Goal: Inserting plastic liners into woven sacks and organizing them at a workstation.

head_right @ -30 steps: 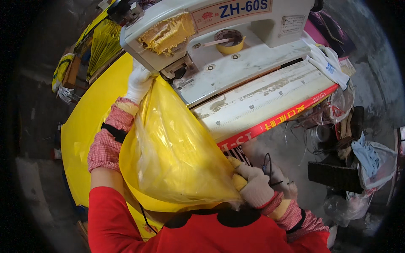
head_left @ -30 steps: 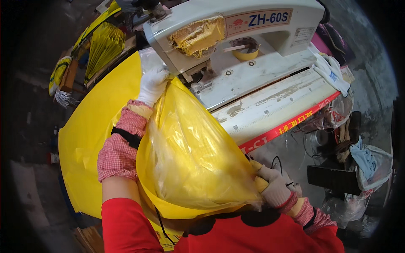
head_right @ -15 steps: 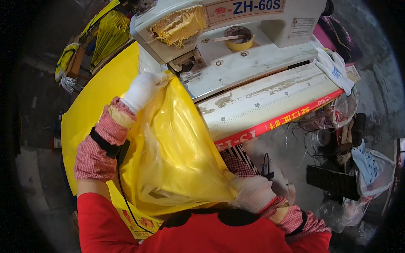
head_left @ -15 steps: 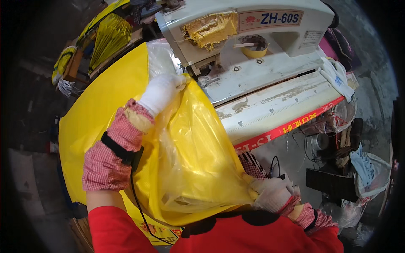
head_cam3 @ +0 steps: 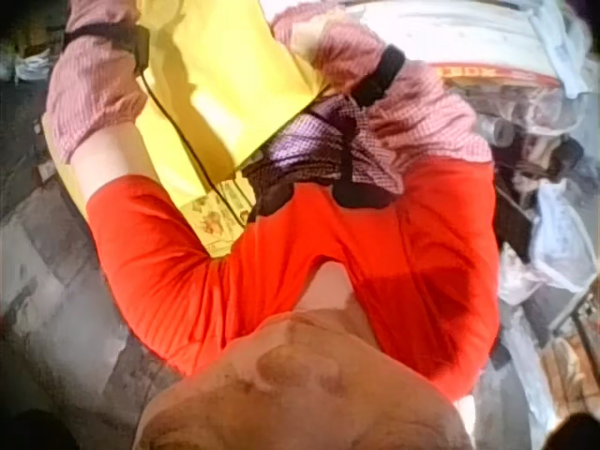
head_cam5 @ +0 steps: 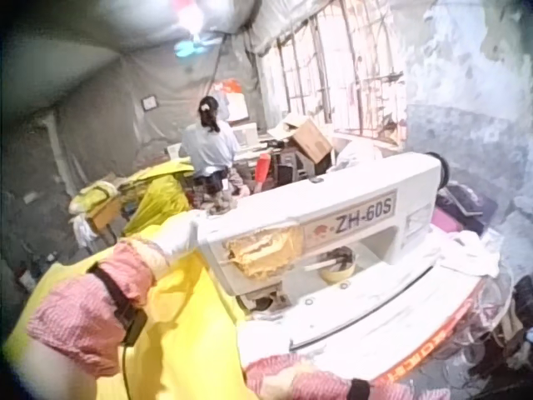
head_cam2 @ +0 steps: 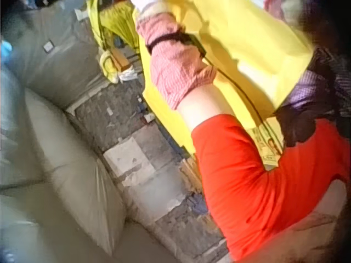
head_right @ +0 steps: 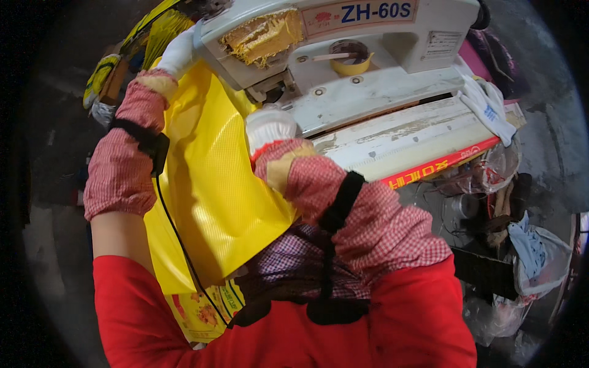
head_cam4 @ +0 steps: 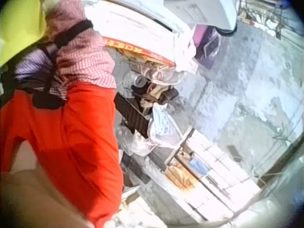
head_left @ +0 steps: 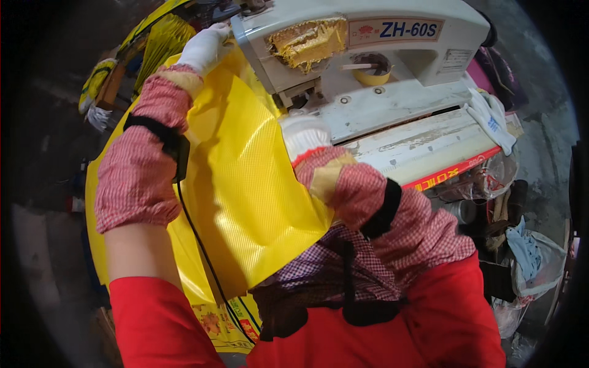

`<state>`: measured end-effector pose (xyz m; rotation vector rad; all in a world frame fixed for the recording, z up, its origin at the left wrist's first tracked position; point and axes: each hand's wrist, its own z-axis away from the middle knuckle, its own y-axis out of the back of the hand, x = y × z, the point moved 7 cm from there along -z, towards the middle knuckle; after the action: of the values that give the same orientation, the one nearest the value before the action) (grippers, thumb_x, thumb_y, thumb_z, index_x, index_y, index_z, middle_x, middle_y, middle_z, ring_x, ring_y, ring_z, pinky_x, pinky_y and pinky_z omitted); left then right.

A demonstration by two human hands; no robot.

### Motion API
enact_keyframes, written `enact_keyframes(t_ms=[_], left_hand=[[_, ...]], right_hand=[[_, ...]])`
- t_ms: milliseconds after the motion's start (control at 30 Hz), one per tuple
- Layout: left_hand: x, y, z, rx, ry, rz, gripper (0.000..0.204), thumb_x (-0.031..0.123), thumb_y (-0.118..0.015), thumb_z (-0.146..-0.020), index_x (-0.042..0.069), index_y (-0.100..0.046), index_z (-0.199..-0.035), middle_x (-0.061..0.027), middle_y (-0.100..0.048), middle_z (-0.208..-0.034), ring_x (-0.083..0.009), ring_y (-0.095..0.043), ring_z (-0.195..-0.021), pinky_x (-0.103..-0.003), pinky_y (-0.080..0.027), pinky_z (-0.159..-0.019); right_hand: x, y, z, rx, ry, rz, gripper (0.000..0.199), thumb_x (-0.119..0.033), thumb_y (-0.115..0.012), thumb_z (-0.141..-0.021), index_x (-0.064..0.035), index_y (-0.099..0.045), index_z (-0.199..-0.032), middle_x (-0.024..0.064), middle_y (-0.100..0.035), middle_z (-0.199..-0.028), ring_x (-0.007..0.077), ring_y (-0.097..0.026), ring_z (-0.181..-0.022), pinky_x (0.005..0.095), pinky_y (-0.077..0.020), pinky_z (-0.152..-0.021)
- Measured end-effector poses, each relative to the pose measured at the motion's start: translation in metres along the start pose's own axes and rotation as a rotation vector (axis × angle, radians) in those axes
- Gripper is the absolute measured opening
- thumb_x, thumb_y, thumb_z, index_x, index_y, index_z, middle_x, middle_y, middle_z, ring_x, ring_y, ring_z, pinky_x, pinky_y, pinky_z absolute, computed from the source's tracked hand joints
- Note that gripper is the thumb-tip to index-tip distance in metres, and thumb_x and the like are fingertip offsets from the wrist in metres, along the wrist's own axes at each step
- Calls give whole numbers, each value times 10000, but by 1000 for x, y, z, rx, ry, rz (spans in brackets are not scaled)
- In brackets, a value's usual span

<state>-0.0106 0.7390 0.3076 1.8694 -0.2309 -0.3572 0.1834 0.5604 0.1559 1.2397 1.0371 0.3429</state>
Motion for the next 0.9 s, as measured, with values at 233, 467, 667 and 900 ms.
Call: enact_keyframes(t_ms=[233, 467, 667, 900], left_hand=[[96, 50, 90, -240, -80, 305, 157, 64, -605, -773, -6, -598, -913, -124, -621, -905, -269, -592, -879, -312, -451, -790], [262, 93, 84, -427, -583, 143, 124, 136, -661, -734, 46, -598, -790, -103, -599, -761, -272, -594, -802, -348, -455, -747], [292, 47, 87, -1041, -413, 395, 348, 241, -755, -660, 65, -606, -921, -85, -598, -806, -281, -585, -801, -360, -447, -783], [277, 44, 111, -1665, -92, 879, 284, 100, -573, -862, -1, -567, -1127, -55, -628, -883, -136, -586, -821, -268, -471, -731]], right_hand=[[27, 41, -84, -71, 220, 403, 204, -175, -598, -727, -105, -680, -900, 122, -660, -857, 269, -639, -770, 364, -503, -670], [35, 58, -69, -234, 510, 60, 268, -251, -597, -738, -96, -648, -950, 117, -655, -893, 305, -612, -764, 389, -471, -688], [40, 5, -121, -177, 472, 332, 266, -266, -590, -743, -124, -657, -957, 129, -654, -880, 313, -615, -796, 396, -477, -685], [21, 32, -90, -86, 584, 159, 181, -215, -575, -725, -129, -654, -864, 106, -642, -797, 326, -601, -727, 426, -455, -608]])
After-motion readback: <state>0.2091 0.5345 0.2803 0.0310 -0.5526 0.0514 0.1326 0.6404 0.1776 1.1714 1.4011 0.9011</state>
